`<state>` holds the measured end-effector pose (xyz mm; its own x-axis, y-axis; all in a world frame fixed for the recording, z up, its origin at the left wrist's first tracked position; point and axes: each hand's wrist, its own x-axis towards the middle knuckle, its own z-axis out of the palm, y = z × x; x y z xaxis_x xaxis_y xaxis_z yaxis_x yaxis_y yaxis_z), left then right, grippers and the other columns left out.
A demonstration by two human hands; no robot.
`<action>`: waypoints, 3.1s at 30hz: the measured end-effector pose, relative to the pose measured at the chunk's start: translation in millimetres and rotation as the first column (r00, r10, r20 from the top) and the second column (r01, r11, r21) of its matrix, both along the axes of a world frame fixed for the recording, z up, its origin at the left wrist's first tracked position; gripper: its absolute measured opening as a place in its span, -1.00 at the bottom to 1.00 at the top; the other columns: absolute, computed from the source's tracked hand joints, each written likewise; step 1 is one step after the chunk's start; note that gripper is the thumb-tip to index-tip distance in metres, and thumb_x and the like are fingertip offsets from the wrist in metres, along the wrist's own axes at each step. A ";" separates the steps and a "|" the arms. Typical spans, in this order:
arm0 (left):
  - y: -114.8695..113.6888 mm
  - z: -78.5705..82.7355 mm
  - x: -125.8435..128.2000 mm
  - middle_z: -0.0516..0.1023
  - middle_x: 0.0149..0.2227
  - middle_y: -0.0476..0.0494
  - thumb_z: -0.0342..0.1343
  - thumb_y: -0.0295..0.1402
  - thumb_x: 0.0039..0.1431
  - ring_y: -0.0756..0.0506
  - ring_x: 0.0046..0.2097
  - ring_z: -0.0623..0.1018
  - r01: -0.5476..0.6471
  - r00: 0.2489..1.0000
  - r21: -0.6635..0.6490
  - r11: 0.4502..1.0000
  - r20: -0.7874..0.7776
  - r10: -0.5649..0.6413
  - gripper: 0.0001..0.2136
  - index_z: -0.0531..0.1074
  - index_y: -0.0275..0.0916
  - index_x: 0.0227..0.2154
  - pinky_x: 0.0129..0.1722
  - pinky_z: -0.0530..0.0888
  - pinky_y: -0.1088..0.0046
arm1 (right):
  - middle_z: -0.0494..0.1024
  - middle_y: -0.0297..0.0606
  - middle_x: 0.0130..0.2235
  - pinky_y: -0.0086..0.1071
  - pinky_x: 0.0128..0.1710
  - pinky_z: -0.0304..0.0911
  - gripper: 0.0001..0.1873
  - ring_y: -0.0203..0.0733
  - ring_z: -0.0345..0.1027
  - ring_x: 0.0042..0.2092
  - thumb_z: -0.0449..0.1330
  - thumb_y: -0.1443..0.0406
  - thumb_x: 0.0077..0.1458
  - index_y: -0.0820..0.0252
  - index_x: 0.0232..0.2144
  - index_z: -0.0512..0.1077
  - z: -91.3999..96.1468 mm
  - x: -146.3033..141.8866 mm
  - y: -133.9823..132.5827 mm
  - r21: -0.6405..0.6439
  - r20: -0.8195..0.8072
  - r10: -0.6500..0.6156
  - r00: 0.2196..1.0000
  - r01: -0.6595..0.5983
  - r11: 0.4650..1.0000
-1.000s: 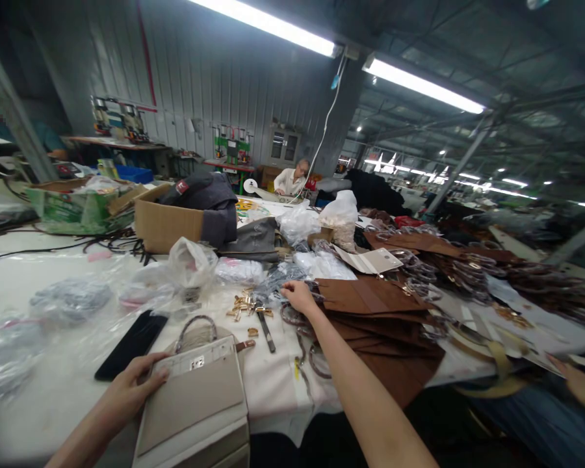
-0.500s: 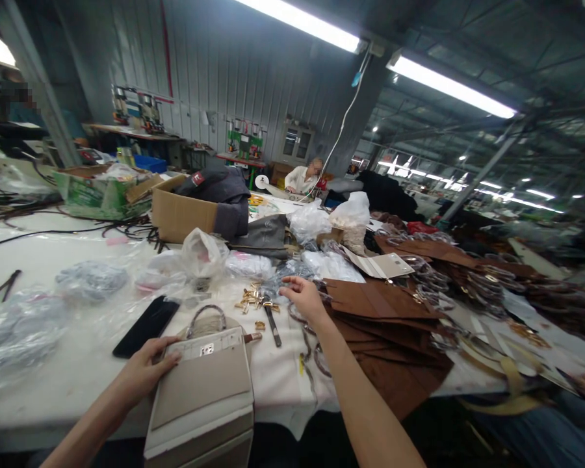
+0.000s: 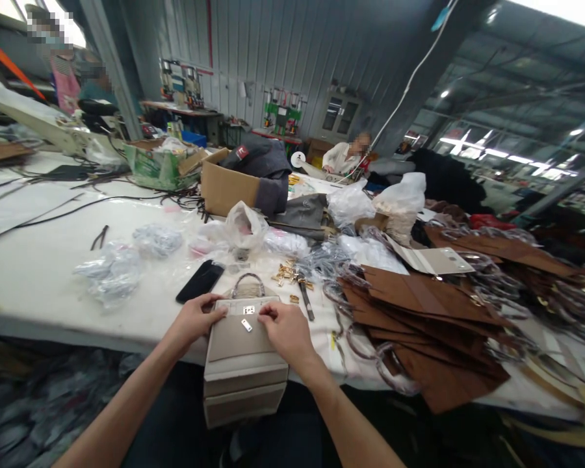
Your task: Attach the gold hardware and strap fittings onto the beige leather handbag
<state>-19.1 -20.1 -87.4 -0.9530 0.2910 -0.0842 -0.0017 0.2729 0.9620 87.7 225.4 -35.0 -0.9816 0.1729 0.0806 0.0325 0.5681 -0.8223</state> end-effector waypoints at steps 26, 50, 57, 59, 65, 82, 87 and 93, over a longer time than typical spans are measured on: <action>0.6 -3.1 1.8 0.73 -0.22 -0.23 0.26 -0.47 0.28 -0.21 -0.19 0.67 -0.056 0.988 -0.106 0.993 -0.150 0.040 -0.87 0.68 -0.32 -0.18 -0.16 0.48 0.33 | 0.52 -0.19 -0.07 -0.30 -0.04 0.38 -0.89 -0.10 0.45 -0.08 0.39 0.46 0.43 0.22 -0.11 0.55 -17.1 -60.1 -59.8 0.564 -0.079 0.511 0.856 -0.384 0.731; -6.1 -11.9 -5.1 0.67 -0.29 -0.18 0.25 -0.31 0.10 -0.20 -0.22 0.61 0.019 0.994 0.008 1.000 -0.104 -0.019 -0.72 0.67 -0.31 -0.15 -0.15 0.49 0.31 | 0.65 -0.17 0.01 -0.27 0.13 0.39 -0.73 -0.07 0.53 0.04 0.18 0.25 0.55 0.15 0.03 0.69 -16.0 -55.1 -50.1 0.051 -0.246 0.318 0.916 -0.315 0.948; -6.6 -9.6 -4.3 0.68 -0.29 -0.17 0.29 -0.28 0.08 -0.21 -0.21 0.64 0.022 0.996 0.053 0.998 -0.087 -0.017 -0.71 0.67 -0.31 -0.16 -0.15 0.53 0.32 | 0.72 -0.29 -0.18 -0.33 -0.10 0.46 -0.63 -0.09 0.60 -0.18 0.42 0.14 0.28 0.10 0.09 0.73 -14.3 -55.2 -61.6 -0.225 -0.118 0.253 0.960 -0.274 0.935; -6.8 -10.0 -4.4 0.70 -0.27 -0.19 0.30 -0.29 0.07 -0.22 -0.18 0.66 0.030 0.996 0.077 0.997 -0.081 -0.024 -0.73 0.67 -0.30 -0.18 -0.13 0.54 0.32 | 0.73 -0.29 -0.17 -0.33 -0.10 0.44 -0.79 -0.09 0.61 -0.17 0.43 0.18 0.29 0.06 -0.07 0.78 -14.7 -56.0 -66.4 -0.195 -0.131 0.276 0.952 -0.298 0.934; -7.1 -12.4 -4.7 0.72 -0.21 -0.22 0.27 -0.30 0.12 -0.22 -0.16 0.67 0.050 0.994 0.092 0.994 -0.098 -0.041 -0.72 0.69 -0.32 -0.16 -0.11 0.55 0.31 | 0.71 -0.27 -0.20 -0.31 -0.14 0.36 -0.82 -0.14 0.56 -0.21 0.38 0.37 0.35 0.02 -0.13 0.79 -10.4 -61.5 -70.1 0.052 -0.208 0.348 0.914 -0.345 0.937; -9.7 -23.2 -5.7 0.73 -0.11 -0.28 0.29 -0.36 0.17 -0.24 -0.06 0.70 0.053 0.997 0.132 0.990 -0.063 -0.045 -0.74 0.67 -0.31 -0.09 0.00 0.62 0.29 | 0.67 -0.17 -0.11 -0.25 -0.04 0.42 -0.83 -0.04 0.56 -0.08 0.31 0.26 0.46 0.11 -0.07 0.74 -27.3 -53.4 -73.1 0.051 -0.355 0.289 0.889 -0.290 0.956; -10.8 -21.1 -4.8 0.73 -0.11 -0.27 0.27 -0.39 0.19 -0.23 -0.08 0.70 0.060 0.996 0.125 0.990 -0.076 -0.051 -0.75 0.68 -0.31 -0.09 -0.02 0.61 0.31 | 0.65 -0.16 -0.11 -0.26 -0.06 0.43 -0.81 -0.05 0.54 -0.09 0.29 0.27 0.48 0.10 -0.04 0.73 -30.2 -51.2 -74.8 0.065 -0.360 0.296 0.885 -0.292 0.954; -11.3 -24.6 -5.5 0.72 -0.10 -0.29 0.28 -0.38 0.19 -0.24 -0.07 0.69 0.063 0.995 0.112 0.992 -0.079 -0.054 -0.72 0.67 -0.34 -0.06 0.02 0.60 0.28 | 0.64 -0.16 -0.10 -0.26 -0.06 0.42 -0.82 -0.05 0.54 -0.09 0.29 0.30 0.47 0.10 -0.04 0.73 -32.2 -50.8 -73.5 0.074 -0.355 0.287 0.890 -0.280 0.957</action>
